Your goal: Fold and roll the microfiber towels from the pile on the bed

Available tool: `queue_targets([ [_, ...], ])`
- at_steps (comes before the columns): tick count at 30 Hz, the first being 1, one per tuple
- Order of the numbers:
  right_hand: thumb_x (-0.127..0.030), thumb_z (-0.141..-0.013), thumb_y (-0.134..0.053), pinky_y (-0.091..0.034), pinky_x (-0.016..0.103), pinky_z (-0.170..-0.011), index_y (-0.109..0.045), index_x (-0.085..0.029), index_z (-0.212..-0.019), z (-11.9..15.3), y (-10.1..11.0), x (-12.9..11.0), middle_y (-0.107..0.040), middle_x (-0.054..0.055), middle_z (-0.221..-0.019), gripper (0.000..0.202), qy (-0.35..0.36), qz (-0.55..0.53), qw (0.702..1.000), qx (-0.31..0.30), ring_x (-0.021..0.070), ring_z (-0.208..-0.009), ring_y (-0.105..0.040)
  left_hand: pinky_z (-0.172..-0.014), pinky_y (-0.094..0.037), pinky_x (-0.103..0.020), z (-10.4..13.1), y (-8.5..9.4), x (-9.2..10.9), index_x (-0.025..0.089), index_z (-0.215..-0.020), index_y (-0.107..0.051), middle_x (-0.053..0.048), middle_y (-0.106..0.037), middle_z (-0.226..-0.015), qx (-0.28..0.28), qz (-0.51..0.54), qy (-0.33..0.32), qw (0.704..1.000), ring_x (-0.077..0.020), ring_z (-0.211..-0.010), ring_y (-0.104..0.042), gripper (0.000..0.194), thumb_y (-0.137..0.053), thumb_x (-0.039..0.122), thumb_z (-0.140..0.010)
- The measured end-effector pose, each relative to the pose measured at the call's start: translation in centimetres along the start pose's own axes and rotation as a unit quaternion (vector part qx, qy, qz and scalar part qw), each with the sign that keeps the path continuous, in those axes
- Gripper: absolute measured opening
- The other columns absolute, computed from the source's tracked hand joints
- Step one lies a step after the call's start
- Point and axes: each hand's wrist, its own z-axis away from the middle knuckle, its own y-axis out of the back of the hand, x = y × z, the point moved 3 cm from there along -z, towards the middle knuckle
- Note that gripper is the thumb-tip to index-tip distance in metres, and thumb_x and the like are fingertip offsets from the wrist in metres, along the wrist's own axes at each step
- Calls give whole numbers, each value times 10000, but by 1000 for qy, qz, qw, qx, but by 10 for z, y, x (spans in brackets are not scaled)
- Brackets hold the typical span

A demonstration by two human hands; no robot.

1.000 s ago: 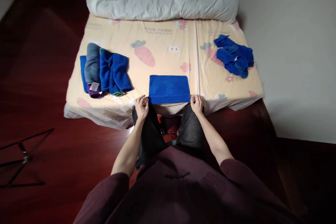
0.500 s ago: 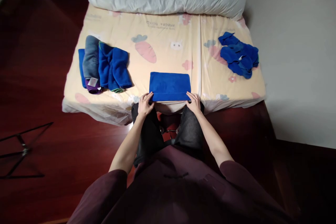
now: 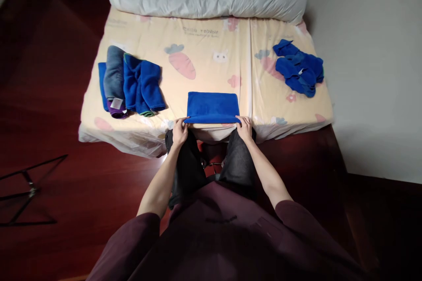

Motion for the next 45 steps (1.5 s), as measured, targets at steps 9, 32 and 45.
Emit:
queue_targets([
  [9, -208, -999, -584, -535, 467, -1090, -732, -201, -1196, 1, -2, 7, -732, 138, -1172, 247, -27, 11, 999, 17, 303, -1175, -666, -1068, -514, -508, 0, -3, -12, 202, -1185, -649, -172, -642, -1156, 39, -27, 38, 998, -335, -1119, -647, 375, -449, 490, -1053],
  [32, -530, -1104, -497, -558, 415, -999, -706, -196, -1034, 1, -8, 13, -732, 132, -1035, 400, -91, 14, 996, 18, 272, -1026, -698, -1104, -455, -582, -2, -4, -4, 215, -1087, -608, -193, -670, -1114, 14, -124, 79, 989, -383, -1192, -609, 363, -343, 463, -1073],
  [45, -563, -1095, -458, -579, 407, -940, -683, -203, -923, 1, -1, 8, -723, 124, -937, 458, -75, 22, 997, 20, 261, -920, -686, -1069, -485, -571, 0, 1, 4, 228, -1015, -659, -176, -711, -1043, 26, -91, 50, 994, -378, -1142, -616, 370, -416, 504, -1057],
])
